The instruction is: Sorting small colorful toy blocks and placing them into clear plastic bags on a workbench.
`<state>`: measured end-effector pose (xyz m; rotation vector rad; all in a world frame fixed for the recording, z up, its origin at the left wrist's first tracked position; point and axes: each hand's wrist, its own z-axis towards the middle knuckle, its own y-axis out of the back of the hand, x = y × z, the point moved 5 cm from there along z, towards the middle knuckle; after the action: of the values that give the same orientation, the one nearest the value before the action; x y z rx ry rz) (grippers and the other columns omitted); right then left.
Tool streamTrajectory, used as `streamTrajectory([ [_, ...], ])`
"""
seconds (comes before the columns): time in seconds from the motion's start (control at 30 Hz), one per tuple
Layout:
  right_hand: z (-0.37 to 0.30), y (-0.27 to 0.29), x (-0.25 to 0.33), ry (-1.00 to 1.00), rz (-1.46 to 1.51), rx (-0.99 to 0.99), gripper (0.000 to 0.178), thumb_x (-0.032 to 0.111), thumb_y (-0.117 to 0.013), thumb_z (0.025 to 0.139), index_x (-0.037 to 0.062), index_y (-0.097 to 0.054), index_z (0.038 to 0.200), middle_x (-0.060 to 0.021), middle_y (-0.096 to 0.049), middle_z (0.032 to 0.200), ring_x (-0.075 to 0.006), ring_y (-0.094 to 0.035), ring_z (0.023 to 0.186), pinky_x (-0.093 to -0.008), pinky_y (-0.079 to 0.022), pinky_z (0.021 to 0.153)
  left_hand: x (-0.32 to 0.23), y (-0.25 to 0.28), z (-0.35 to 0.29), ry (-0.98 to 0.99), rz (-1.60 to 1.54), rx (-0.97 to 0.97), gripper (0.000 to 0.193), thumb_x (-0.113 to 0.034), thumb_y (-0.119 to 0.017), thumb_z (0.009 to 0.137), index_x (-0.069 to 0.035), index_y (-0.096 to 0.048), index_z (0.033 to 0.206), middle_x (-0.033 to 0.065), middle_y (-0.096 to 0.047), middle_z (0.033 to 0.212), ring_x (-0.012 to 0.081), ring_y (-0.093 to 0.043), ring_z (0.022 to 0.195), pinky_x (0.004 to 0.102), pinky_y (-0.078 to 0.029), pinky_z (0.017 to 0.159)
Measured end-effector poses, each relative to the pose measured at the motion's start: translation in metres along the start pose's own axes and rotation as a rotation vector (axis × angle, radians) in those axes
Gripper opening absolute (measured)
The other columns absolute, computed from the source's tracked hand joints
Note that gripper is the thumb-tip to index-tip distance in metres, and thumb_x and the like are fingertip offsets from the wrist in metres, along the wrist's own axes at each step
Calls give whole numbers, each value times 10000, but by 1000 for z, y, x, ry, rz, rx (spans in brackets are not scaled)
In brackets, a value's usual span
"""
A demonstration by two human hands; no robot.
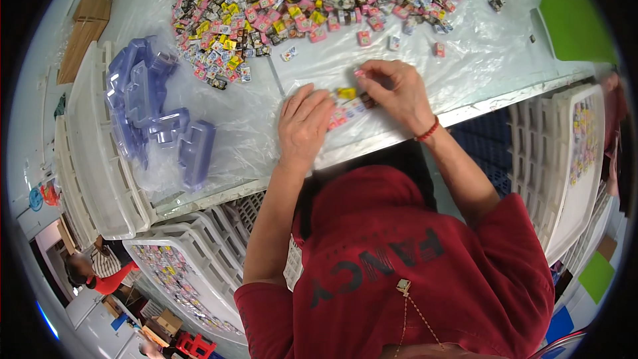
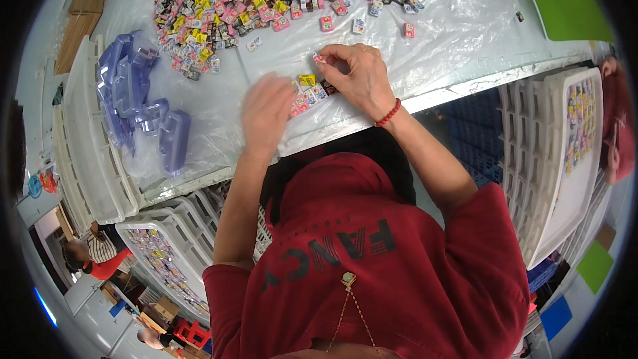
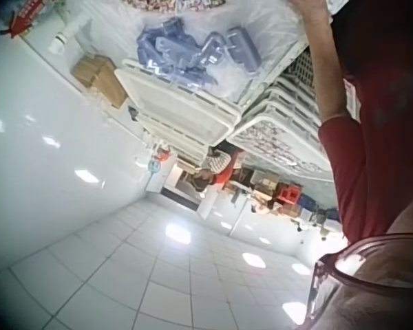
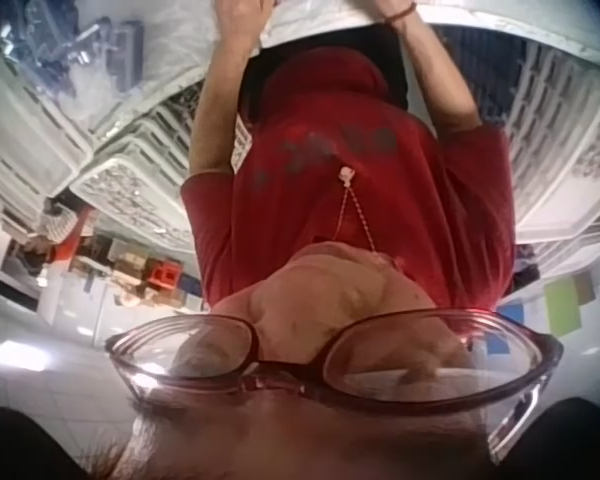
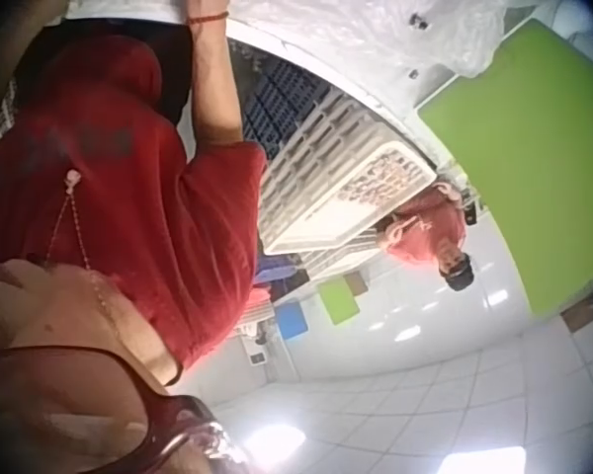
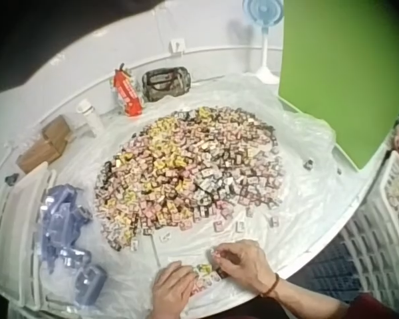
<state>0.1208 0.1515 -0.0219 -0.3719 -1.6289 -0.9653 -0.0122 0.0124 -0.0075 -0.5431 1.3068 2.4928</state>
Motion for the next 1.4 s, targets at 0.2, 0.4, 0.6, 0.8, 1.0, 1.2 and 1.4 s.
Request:
streamTrajectory([
  [0.2, -10, 10, 36, 242, -135, -164, 288, 85, -712, 785, 24, -661, 1062, -58, -671, 872, -155, -618, 790, -305, -477, 752, -6, 10, 0, -10, 48, 26, 206, -89, -726, 746, -55, -694, 947, 56, -652, 1041, 281, -603, 1028, 375, -484, 864],
  [0.4, -29, 5, 103, 619, -359, -266, 436, -14, -736, 688, 36, -616, 1105, -101, -645, 922, -254, -611, 802, -352, -463, 776, -25, 15, 25, 728, -1073, -68, 282, -51, -631, 901, 24, -602, 1171, 66, -650, 1016, 72, -601, 863, 211, -516, 699],
  [0.6, -35, 0, 106, 535, -85, -188, 402, -25, -704, 736, -2, -596, 1122, -132, -617, 943, -266, -631, 821, -323, -517, 694, -36, 28, 29, 733, -1017, -172, 250, -8, -617, 897, 15, -629, 1145, 47, -676, 938, 78, -618, 794, 206, -524, 685],
  [0.8, -31, 2, 97, 407, 161, -11, 372, 23, -720, 777, -7, -591, 1124, -130, -604, 891, -223, -632, 772, -294, -512, 660, -38, 42, 31, 630, -944, -154, 230, 5, -618, 890, 8, -651, 1117, 57, -687, 910, 81, -622, 760, 210, -518, 687],
  [1.0, -27, 11, 99, 464, 94, 118, 359, -7, -717, 782, -11, -614, 1126, -117, -647, 991, -169, -648, 785, -274, -529, 722, -35, 45, 40, 717, -969, 42, 145, 1, -636, 875, 28, -652, 1016, 73, -692, 868, 86, -614, 703, 205, -500, 638],
  [1.2, -16, 21, 70, 331, 261, 122, 319, -29, -696, 806, 2, -621, 1114, -60, -635, 1027, -107, -602, 894, -239, -510, 793, -30, 21, 65, 802, -1090, 157, 73, -57, -649, 880, -6, -628, 928, 81, -691, 803, 82, -596, 628, 217, -480, 570],
  [1.4, -2, 42, 38, 200, 333, -26, 315, -43, -696, 808, 6, -618, 1109, -7, -624, 977, -72, -574, 863, -220, -481, 812, -25, 14, 48, -108, 65, 44, 143, -44, -703, 765, -6, -644, 890, 81, -636, 844, 215, -601, 765, 326, -505, 694],
])
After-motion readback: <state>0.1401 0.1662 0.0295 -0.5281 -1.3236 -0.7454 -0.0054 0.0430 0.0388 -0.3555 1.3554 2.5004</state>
